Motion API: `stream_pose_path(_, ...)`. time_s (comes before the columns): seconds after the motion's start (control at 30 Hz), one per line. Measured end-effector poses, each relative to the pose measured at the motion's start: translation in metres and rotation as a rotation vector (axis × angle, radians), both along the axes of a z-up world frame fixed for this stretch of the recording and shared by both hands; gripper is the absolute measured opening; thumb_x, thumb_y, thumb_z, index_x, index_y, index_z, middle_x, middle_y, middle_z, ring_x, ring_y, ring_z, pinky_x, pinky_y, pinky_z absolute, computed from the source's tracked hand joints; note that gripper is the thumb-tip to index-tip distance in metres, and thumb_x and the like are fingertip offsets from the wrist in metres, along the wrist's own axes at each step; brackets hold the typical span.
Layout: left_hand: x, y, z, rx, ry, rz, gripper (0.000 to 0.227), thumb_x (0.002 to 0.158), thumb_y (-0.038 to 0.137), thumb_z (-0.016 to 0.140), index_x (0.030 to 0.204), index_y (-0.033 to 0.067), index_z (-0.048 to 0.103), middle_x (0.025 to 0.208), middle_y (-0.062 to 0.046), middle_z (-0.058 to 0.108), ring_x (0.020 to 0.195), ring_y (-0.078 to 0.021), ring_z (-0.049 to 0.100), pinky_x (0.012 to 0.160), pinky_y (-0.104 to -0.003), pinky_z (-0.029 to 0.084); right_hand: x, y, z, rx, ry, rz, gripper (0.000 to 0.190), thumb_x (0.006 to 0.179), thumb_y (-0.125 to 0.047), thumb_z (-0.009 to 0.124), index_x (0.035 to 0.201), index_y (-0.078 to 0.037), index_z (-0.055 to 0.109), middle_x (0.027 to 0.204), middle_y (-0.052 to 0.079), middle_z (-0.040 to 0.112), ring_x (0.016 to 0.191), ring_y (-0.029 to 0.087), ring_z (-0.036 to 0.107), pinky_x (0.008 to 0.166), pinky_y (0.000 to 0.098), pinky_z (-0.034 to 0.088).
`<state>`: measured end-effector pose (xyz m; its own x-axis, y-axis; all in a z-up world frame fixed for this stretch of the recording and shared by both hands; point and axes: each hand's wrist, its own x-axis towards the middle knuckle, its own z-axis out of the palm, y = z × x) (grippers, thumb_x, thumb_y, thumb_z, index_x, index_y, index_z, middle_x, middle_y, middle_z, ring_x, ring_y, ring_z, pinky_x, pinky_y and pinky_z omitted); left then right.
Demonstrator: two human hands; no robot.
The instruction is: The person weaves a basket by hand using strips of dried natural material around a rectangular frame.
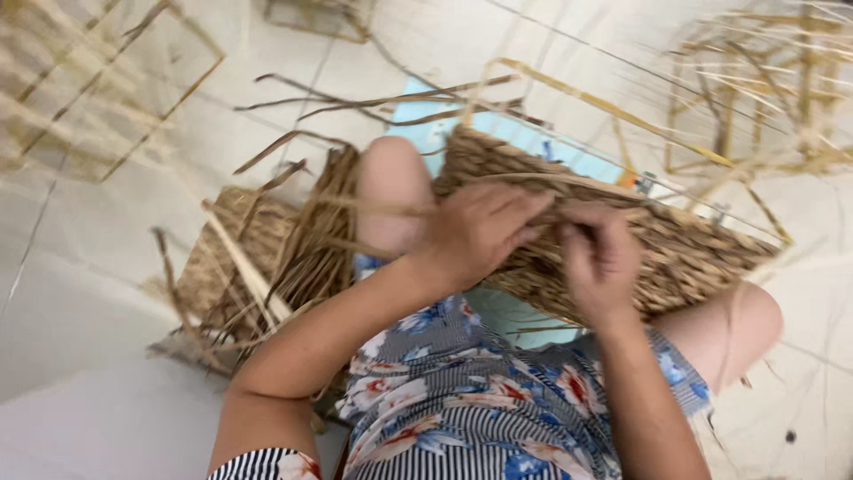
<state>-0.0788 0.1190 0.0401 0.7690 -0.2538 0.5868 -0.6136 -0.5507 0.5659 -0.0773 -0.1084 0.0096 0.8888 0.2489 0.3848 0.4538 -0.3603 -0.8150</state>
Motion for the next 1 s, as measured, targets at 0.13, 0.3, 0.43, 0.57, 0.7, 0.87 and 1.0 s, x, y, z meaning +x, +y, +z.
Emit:
stream_pose_path(0.13,0.023,-0.031,0.0,-0.048,0.178,-0.094,0.029,0.091,0.006,0.064,0.119,0.0112,0.069,0.103,-0.006,0.068,0.096,-0.0277,0.069,0.082,-0.041,0.058,0.005,-0.023,0.011,0.123,0.151,-0.097,0.018,0.103,0.004,0.066,0.119,0.001,0.058,0.105,0.006,0.065,0.092,0.01,0.065,0.084,0.0224,0.055)
stream_pose_path(0.3,0.037,-0.064,-0.01,0.032,0.157,-0.093,0.013,0.092,0.013,0.069,0.104,0.0083,0.066,0.096,-0.008,0.063,0.094,-0.0285,0.066,0.074,-0.042,0.056,0.029,-0.08,0.019,0.029,0.232,-0.406,0.012,0.108,-0.002,0.065,0.12,-0.002,0.067,0.107,0.007,0.071,0.092,0.014,0.066,0.083,0.0255,0.056)
stream_pose_path(0.43,0.054,-0.101,-0.022,0.183,0.163,-0.103,0.01,0.088,0.016,0.071,0.092,0.0081,0.067,0.094,-0.011,0.061,0.091,-0.0288,0.065,0.071,-0.043,0.054,0.036,-0.09,0.0,-0.33,-0.012,-0.341,0.011,0.101,0.0,0.073,0.111,0.0,0.068,0.101,0.014,0.071,0.09,0.024,0.069,0.081,0.0323,0.056)
stream_pose_path(0.57,0.077,-0.109,-0.034,0.165,0.224,-0.074,0.009,0.088,0.018,0.071,0.089,0.0092,0.07,0.085,-0.009,0.06,0.083,-0.0279,0.063,0.066,-0.041,0.052,0.029,-0.084,-0.019,-0.37,-0.214,-0.241,0.013,0.096,0.0,0.075,0.107,-0.004,0.069,0.109,0.015,0.07,0.099,0.029,0.07,0.085,0.0367,0.058)
stream_pose_path(0.7,0.073,-0.13,-0.046,0.131,-0.005,-0.051,0.018,0.083,0.012,0.066,0.101,0.0089,0.07,0.092,-0.007,0.059,0.092,-0.0281,0.061,0.076,-0.04,0.052,0.017,-0.076,-0.027,-0.293,-0.297,-0.213,0.017,0.093,0.003,0.075,0.108,0.001,0.069,0.115,0.021,0.063,0.093,0.031,0.067,0.079,0.0369,0.058)
stream_pose_path(0.87,0.078,-0.141,-0.056,0.319,-0.107,0.045,0.008,0.083,0.012,0.066,0.089,0.0076,0.064,0.094,-0.009,0.057,0.094,-0.0272,0.057,0.081,-0.04,0.047,0.031,-0.081,-0.012,-0.408,-0.316,-0.19,0.015,0.093,0.004,0.069,0.107,-0.002,0.067,0.118,0.021,0.066,0.1,0.031,0.069,0.085,0.0388,0.058)
stream_pose_path(1.0,0.077,-0.133,-0.048,0.315,-0.082,0.019,0.009,0.084,0.015,0.067,0.088,0.0084,0.063,0.092,-0.009,0.056,0.091,-0.0277,0.055,0.08,-0.042,0.047,0.055,-0.083,0.003,-0.353,-0.022,-0.232,0.007,0.099,-0.002,0.07,0.106,-0.004,0.068,0.092,0.017,0.071,0.082,0.032,0.071,0.072,0.0387,0.055)
